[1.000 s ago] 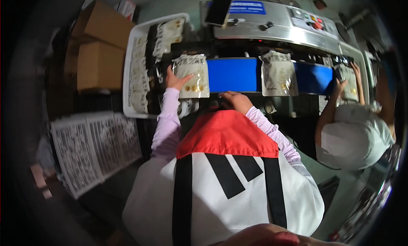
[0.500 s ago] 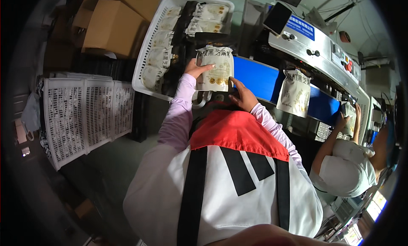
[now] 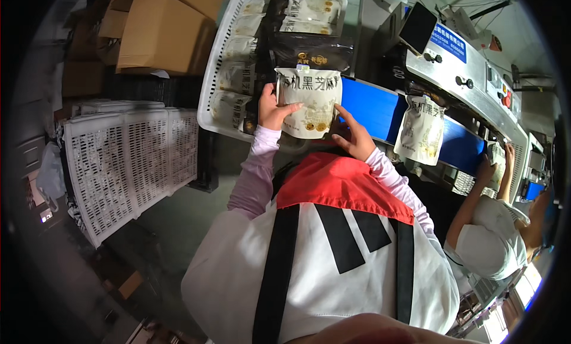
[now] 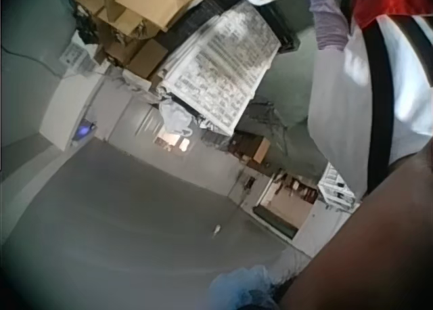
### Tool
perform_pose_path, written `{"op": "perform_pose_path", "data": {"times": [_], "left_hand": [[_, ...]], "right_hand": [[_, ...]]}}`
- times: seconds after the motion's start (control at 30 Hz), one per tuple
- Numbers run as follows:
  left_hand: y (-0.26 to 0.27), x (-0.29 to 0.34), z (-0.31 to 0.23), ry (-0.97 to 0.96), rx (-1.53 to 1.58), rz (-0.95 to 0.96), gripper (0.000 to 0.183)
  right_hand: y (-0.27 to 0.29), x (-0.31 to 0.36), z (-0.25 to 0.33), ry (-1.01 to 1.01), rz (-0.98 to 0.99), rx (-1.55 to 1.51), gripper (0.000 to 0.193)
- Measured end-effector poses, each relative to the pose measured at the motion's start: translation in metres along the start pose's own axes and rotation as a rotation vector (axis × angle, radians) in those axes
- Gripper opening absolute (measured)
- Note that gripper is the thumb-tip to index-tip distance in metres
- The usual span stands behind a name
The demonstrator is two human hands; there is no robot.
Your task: The person repeatedly picks up sealed pouches of black sesame powder from a white plastic basket, places them onto a blue conveyor belt, and then collects them after they pass through a sealing machine. The person handles the pouches one at a time, maintaining a steady rhythm throughout the process.
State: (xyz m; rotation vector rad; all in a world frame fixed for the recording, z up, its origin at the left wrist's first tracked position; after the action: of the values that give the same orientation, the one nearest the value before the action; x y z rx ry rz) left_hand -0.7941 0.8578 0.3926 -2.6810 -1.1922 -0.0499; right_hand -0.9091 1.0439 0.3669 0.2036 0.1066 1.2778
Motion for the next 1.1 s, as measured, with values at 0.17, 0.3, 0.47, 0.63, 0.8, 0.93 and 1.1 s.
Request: {"op": "perform_pose_path", "data": {"times": [0.17, 0.3, 0.47, 0.63, 0.8, 0.93, 1.1], "left_hand": [[0.001, 0.012, -0.03, -0.092, -0.093, 0.061, 0.059], [-0.002, 0.017, -0.047, -0.124, -0.114, 0.053, 0.062], [0.0, 0.021, -0.052, -0.124, -0.087, 0.032, 0.063], [0.008, 0.027, -0.04, -0.082, 0.035, -0.061, 0.053], [0.054, 0.027, 0.033, 0.01, 0.412, -0.377, 0.034], [0.076, -0.009, 0.112, 0.267, 0.542, -0.468, 0.033], [0.038, -0.065, 0.234, 0.603, 0.265, -0.595, 0.041]], "right_hand": [[0.004, 0.005, 0.025, 0.071, 0.02, 0.034, 0.077], [0.007, 0.004, 0.043, 0.108, 0.037, 0.077, 0.077], [0.006, 0.004, 0.051, 0.163, 0.026, 0.095, 0.077], [0.012, -0.003, 0.064, 0.228, 0.088, 0.075, 0.078], [0.029, -0.011, 0.099, 0.304, 0.001, 0.238, 0.076], [0.047, 0.001, 0.094, 0.294, -0.111, 0.275, 0.073], [0.078, 0.049, 0.052, -0.002, -0.125, 0.11, 0.077]]}}
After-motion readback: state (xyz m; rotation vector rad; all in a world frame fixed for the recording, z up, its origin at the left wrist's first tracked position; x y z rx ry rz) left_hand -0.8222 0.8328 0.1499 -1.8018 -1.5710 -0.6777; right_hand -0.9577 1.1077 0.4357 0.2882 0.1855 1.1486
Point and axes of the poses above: each hand's wrist, its own x-axis away from the middle knuckle, its own y-axis out of the back of the hand, z = x × y, the point moved 8 cm from there along -x, towards the middle knuckle, and after that the axes turned 2 degrees about -x, right-handed, at the moved point
